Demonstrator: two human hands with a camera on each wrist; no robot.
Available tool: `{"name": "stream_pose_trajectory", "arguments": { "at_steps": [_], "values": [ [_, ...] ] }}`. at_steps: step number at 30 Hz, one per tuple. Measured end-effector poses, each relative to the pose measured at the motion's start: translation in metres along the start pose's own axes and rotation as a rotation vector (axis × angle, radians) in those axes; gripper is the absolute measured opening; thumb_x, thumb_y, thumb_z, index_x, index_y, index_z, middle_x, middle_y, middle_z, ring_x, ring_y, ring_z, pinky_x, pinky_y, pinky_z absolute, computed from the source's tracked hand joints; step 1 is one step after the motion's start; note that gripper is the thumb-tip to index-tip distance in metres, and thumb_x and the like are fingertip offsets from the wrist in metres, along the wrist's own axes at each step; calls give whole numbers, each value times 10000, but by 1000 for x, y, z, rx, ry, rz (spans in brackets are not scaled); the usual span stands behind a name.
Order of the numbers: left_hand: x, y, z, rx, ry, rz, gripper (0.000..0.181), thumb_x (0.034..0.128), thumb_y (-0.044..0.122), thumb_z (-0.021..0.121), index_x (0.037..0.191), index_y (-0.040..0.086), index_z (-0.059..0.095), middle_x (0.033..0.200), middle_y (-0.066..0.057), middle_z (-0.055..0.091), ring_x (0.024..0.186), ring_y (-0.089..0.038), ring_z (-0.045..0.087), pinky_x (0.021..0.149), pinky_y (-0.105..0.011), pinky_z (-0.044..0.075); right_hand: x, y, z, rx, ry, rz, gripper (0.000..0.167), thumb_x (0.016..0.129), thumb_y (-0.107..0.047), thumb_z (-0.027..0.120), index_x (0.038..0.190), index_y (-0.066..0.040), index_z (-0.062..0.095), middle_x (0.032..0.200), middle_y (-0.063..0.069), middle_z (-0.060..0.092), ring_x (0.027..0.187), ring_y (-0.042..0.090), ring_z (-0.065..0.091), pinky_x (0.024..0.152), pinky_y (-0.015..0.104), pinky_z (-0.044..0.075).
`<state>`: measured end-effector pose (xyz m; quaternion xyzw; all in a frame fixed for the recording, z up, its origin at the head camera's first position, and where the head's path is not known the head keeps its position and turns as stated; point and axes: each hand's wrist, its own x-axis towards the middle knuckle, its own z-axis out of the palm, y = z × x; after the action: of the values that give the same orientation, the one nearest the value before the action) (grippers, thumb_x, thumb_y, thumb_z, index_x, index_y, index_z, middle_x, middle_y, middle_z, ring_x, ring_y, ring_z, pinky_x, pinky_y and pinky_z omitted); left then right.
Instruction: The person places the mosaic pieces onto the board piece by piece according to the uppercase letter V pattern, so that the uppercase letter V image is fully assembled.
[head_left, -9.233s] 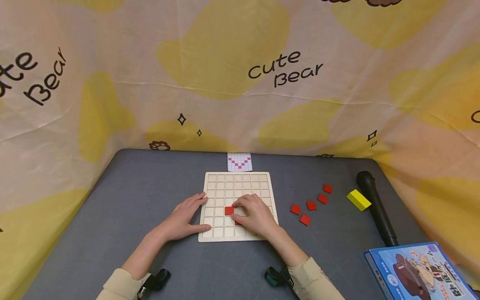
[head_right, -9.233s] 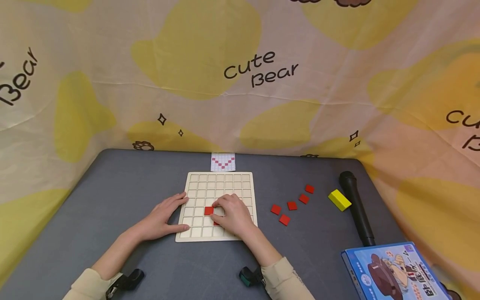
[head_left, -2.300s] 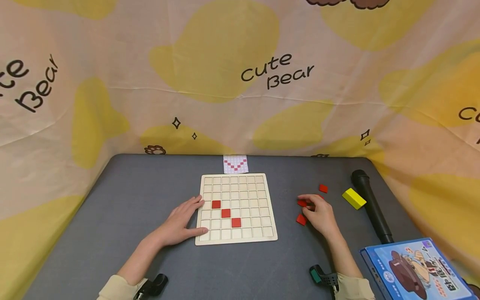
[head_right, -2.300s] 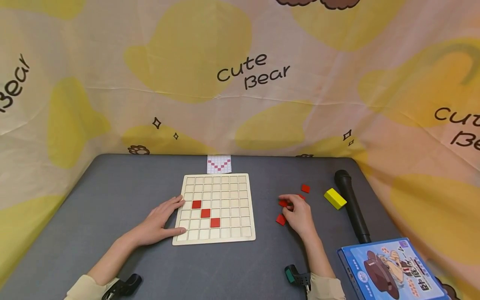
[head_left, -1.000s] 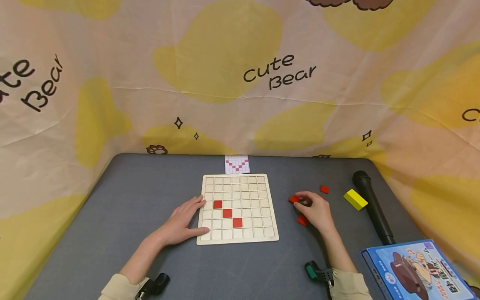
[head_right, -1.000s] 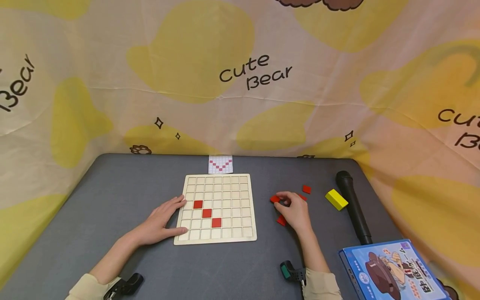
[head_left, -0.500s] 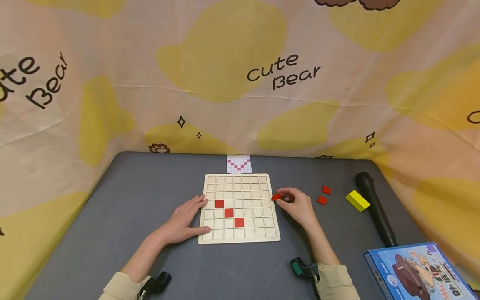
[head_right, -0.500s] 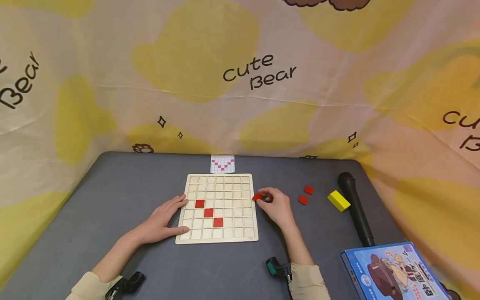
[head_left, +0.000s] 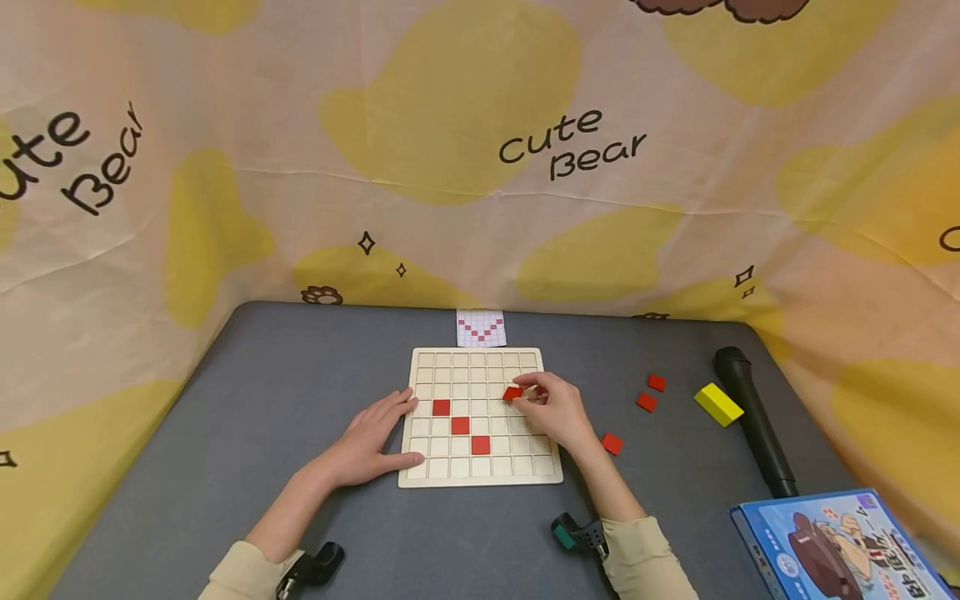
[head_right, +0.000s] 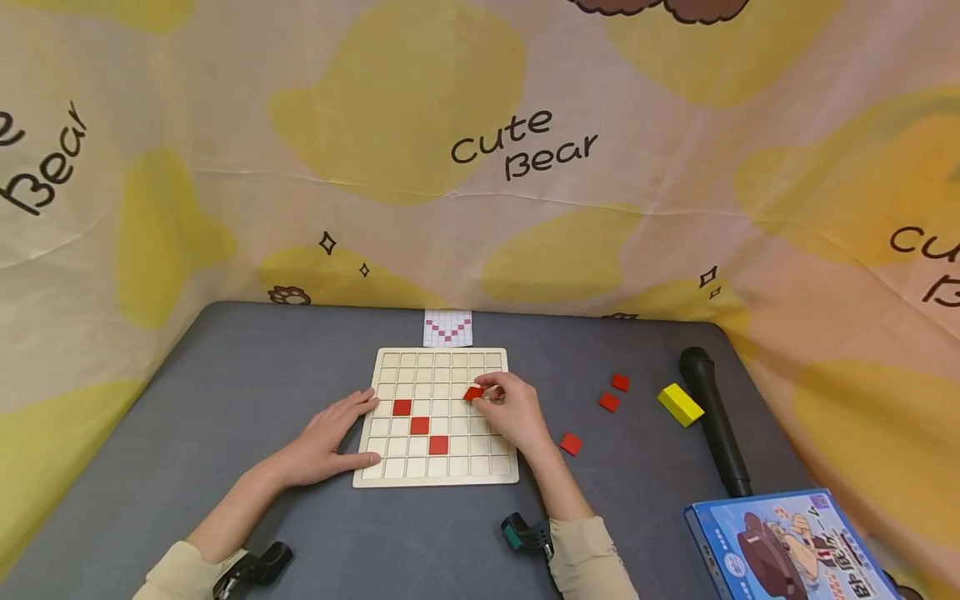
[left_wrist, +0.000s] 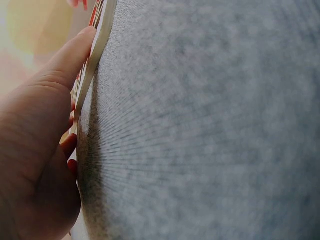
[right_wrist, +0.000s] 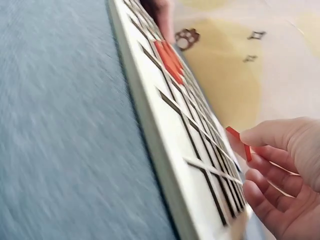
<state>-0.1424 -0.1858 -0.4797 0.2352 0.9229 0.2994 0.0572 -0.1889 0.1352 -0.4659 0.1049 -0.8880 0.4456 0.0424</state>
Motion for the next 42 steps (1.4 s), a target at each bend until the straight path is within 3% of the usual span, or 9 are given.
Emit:
{"name": "stream_pose_trajectory", "arguments": {
  "at_steps": [13, 19, 24, 32, 42],
  "values": [
    [1, -2, 2, 4, -4, -7, 870, 856, 543, 681, 1503, 57, 361, 1590, -105, 249, 1452, -356, 194, 1083, -634, 198, 11, -22, 38, 65, -97, -71, 253, 829, -97, 753, 1080, -118, 729, 874, -7, 637, 757, 114, 599, 738, 282, 523],
    [1, -3, 2, 2, -2, -9, 867, 858, 549, 676, 1501, 57, 366, 1589, -104, 251, 1451, -359, 195, 1083, -638, 196, 19, -34, 53, 67, -132, -150, 249, 835, -91, 747, 1083, -94, 724, 925, 26, 655, 793, 136, 615, 766, 279, 530],
    [1, -3, 1, 4, 7, 1, 855, 861, 531, 683, 1497, 53, 370, 1585, -112, 262, 1448, -363, 203, 1078, -641, 204, 28, -43, 64, 36, -151, -208, 246, 850, -112, 741, 1094, -83, 720, 1006, 30, 678, 856, 169, 625, 794, 283, 523],
    [1, -2, 1, -8, -1, 9, 849, 868, 517, 680, 1504, 56, 357, 1591, -121, 242, 1452, -365, 189, 1083, -641, 191, 35, -51, 80, -29, -203, -197, 255, 875, -151, 726, 1128, -118, 717, 1096, -5, 677, 913, 161, 604, 825, 295, 493],
    [0, -4, 1, -46, -25, 14, 874, 876, 490, 685, 1519, 32, 308, 1602, -135, 201, 1465, -352, 151, 1137, -575, 126, 40, -55, 90, -105, -203, -243, 237, 880, -138, 722, 1117, -129, 724, 1127, 8, 685, 1017, 167, 602, 891, 331, 470]
  ]
}}
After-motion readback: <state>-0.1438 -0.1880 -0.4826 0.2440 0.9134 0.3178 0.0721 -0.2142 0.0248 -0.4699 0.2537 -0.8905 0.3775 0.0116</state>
